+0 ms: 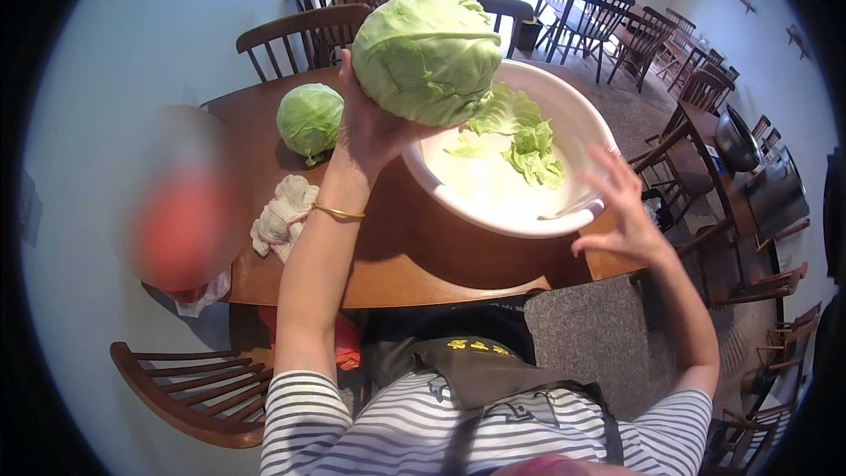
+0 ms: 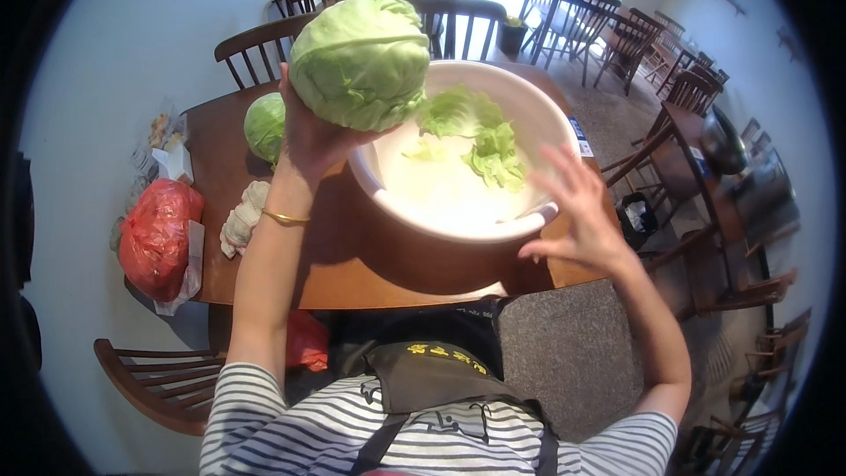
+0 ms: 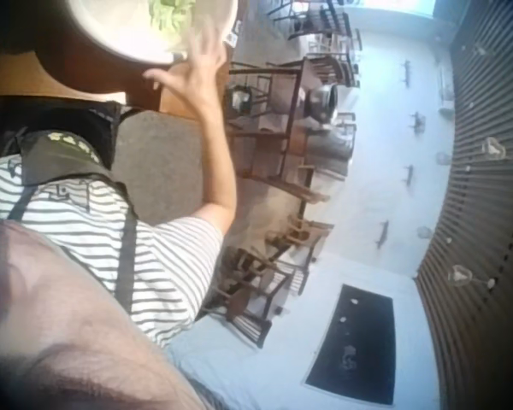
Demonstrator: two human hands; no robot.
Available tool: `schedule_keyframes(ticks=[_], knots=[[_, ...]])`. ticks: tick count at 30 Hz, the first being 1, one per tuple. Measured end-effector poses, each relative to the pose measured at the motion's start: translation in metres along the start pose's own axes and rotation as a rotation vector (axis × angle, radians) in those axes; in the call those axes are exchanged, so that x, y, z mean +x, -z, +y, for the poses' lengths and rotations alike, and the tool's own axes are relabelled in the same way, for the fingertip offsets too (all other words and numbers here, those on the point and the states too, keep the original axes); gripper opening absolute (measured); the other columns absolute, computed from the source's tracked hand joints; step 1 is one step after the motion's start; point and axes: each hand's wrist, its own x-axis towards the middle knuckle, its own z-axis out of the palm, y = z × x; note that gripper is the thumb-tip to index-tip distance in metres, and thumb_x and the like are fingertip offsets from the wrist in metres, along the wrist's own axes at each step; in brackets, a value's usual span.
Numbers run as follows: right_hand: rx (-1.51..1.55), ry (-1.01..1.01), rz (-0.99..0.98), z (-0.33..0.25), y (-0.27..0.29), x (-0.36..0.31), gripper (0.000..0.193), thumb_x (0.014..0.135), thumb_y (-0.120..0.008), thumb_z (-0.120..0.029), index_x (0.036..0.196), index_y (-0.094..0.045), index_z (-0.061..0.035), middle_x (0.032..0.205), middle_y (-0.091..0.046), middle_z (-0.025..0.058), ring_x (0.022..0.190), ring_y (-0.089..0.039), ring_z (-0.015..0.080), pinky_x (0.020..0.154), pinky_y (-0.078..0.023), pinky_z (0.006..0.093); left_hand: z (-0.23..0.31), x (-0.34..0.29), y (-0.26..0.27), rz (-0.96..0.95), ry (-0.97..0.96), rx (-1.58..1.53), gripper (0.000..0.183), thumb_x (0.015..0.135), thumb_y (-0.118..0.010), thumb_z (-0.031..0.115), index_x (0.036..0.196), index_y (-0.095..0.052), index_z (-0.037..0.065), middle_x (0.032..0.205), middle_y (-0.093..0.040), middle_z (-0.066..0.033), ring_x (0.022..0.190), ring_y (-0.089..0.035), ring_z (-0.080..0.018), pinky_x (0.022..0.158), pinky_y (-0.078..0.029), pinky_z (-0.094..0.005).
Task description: The person stands at a wooden table and removes outer leaves from a cabbage by hand, placing them into a white bowl. They then use scissors to trim the core of a leaf before continuing to peel and trim additional leaves.
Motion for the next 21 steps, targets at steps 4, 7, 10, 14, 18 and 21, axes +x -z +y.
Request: schedule_keyframes(ticks=[4, 7, 10, 14, 18, 21], knots=[[-0.138, -0.029, 0.072, -0.018, -0.038, 0.015, 0.044, 0.071, -0.08, -0.019, 0.112, -0.067, -0.0153, 0.137, -0.057, 0.0088, 0.143, -0.032, 0.0338, 0.119, -0.016, 0.0541, 0.002, -0.013, -0.002, 0.057, -0.041, 0.026, 0.109, 0.075, -0.052, 0.084, 0.156, -0.015, 0.02, 0.157, -0.018, -0.0189, 0.143, -0.025, -0.0425, 0.114, -0.028, -0.0629], [-0.102, 0.004, 0.166, -0.021, -0.059, 0.057, 0.038, 0.073, -0.079, -0.011, 0.109, -0.066, -0.0136, 0.126, -0.064, 0.0039, 0.139, -0.04, 0.03, 0.115, -0.021, 0.0503, 0.008, -0.01, 0.009, 0.047, 0.003, -0.173, 0.109, 0.075, -0.053, 0.083, 0.156, -0.016, 0.02, 0.156, -0.019, -0.0192, 0.143, -0.026, -0.044, 0.113, -0.029, -0.0645], [-0.085, 0.009, 0.236, -0.017, -0.083, 0.101, 0.029, 0.077, -0.078, -0.019, 0.102, -0.067, -0.0112, 0.114, -0.067, 0.0072, 0.128, -0.049, 0.032, 0.11, -0.026, 0.0522, 0.012, -0.003, 0.004, 0.122, -0.008, -0.042, 0.11, 0.074, -0.055, 0.083, 0.155, -0.019, 0.017, 0.156, -0.022, -0.0192, 0.141, -0.028, -0.0445, 0.111, -0.031, -0.0671], [-0.072, -0.034, 0.228, -0.016, -0.101, 0.154, 0.029, 0.08, -0.075, -0.031, 0.099, -0.067, -0.01, 0.114, -0.065, 0.0118, 0.126, -0.049, 0.0341, 0.109, -0.027, 0.0563, 0.013, 0.003, 0.004, 0.165, -0.012, 0.022, 0.109, 0.074, -0.055, 0.084, 0.154, -0.021, 0.017, 0.155, -0.023, -0.02, 0.141, -0.029, -0.045, 0.109, -0.032, -0.0681], [0.012, -0.072, 0.145, 0.001, -0.094, 0.183, 0.062, 0.081, -0.073, -0.024, 0.138, -0.051, -0.0127, 0.145, -0.046, 0.0153, 0.143, -0.032, 0.0326, 0.118, -0.02, 0.0548, 0.012, 0.0, 0.002, 0.197, 0.001, 0.007, 0.106, 0.075, -0.055, 0.083, 0.152, -0.025, 0.016, 0.153, -0.027, -0.02, 0.139, -0.033, -0.0437, 0.108, -0.035, -0.0674], [0.964, -0.169, 0.341, -0.02, -0.05, 0.174, 0.069, 0.09, -0.066, -0.032, 0.149, -0.037, -0.0099, 0.154, -0.035, 0.0172, 0.141, -0.035, 0.0322, 0.111, -0.035, 0.0462, 0.014, -0.012, -0.003, 0.268, 0.02, 0.12, 0.103, 0.079, -0.052, 0.081, 0.15, -0.027, 0.012, 0.151, -0.032, -0.0202, 0.136, -0.039, -0.0418, 0.105, -0.04, -0.0657]])
